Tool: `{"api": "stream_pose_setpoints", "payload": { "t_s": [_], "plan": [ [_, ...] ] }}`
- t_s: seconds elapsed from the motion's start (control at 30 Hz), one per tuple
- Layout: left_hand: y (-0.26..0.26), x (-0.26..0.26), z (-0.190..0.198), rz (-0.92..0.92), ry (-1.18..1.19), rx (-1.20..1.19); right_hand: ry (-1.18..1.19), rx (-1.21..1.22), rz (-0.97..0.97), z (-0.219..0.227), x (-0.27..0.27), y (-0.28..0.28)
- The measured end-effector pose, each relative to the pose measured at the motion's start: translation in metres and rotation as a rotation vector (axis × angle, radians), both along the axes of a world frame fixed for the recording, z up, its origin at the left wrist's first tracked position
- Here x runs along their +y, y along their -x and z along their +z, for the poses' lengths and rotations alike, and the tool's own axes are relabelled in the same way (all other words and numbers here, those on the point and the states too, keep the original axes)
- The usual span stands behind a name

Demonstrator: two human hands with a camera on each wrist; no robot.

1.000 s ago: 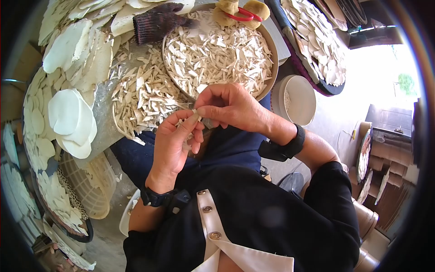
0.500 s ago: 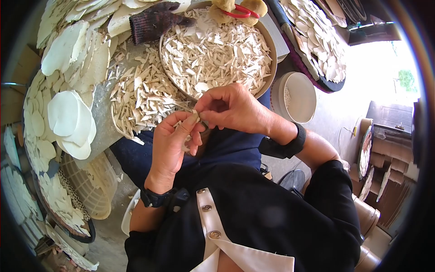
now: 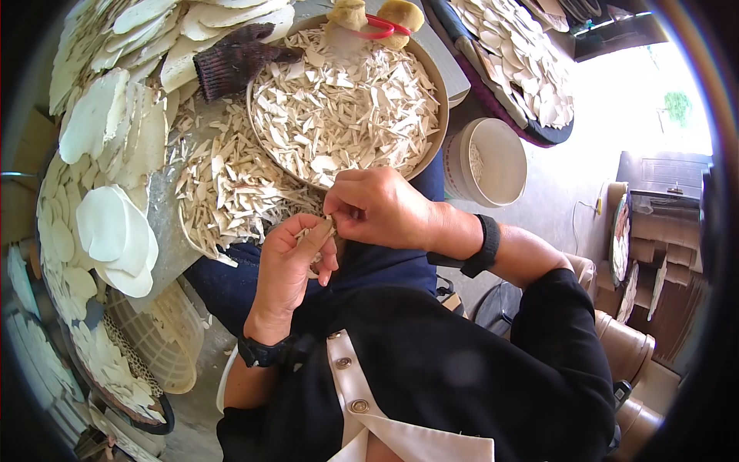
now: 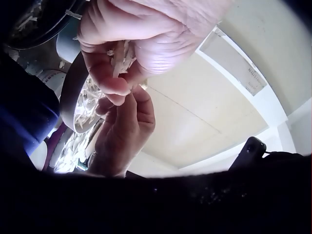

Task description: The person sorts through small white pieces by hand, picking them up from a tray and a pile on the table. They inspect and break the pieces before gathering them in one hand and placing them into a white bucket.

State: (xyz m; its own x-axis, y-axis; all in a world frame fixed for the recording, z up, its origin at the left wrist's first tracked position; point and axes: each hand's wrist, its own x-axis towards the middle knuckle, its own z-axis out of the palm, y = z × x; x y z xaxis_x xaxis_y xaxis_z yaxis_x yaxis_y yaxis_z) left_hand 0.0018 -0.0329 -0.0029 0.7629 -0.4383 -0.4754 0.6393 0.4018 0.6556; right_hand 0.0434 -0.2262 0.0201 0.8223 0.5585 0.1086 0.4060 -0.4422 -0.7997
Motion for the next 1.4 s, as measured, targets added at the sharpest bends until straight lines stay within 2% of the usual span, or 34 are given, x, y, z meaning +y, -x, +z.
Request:
{"api": "stream_pose_setpoints", "payload": {
  "t_s": [0.2,0.4,0.5,0.6,0.63,0.7,0.77,0.8,0.93,1.03,1.13,1.27,1.4],
  "plan": [
    [-0.005,-0.006,0.001,0.057,0.004,0.02,-0.078,0.045,-0.017,0.003,-0.005,0.004],
    [-0.004,-0.006,0.003,0.006,0.013,0.047,0.017,-0.136,0.108,0.001,-0.011,0.006],
    [-0.001,-0.007,0.003,-0.008,0.015,0.061,0.08,-0.108,0.121,-0.001,-0.013,0.009],
    [0.0,-0.007,0.0,0.027,0.05,0.048,0.201,-0.261,0.102,0.004,-0.02,-0.007],
    [0.001,-0.007,-0.002,0.043,0.066,0.04,0.183,-0.198,0.017,0.007,-0.022,-0.018],
    [0.002,-0.007,-0.002,0.028,0.063,0.026,0.331,-0.278,-0.227,0.0,-0.034,-0.044],
    [0.003,-0.006,-0.001,0.017,0.064,0.023,0.637,-0.407,-0.419,-0.009,-0.049,-0.073],
    [0.004,-0.005,-0.001,0.015,0.067,0.029,0.752,-0.249,-0.455,-0.012,-0.051,-0.08],
    [0.005,-0.003,-0.002,0.027,0.049,0.06,0.703,-0.376,-0.168,-0.033,-0.02,-0.049],
    [0.005,0.002,-0.003,0.04,0.033,0.069,0.602,-0.309,0.051,-0.024,-0.02,-0.031],
    [0.007,0.01,-0.005,0.056,0.053,0.078,0.655,-0.306,0.089,-0.016,-0.044,-0.031],
    [0.011,0.014,-0.011,0.083,0.055,0.104,0.709,-0.411,-0.074,-0.012,-0.075,-0.05],
    [0.013,0.01,-0.014,0.062,0.045,0.094,0.691,-0.339,-0.212,-0.012,-0.078,-0.08]
  ]
}}
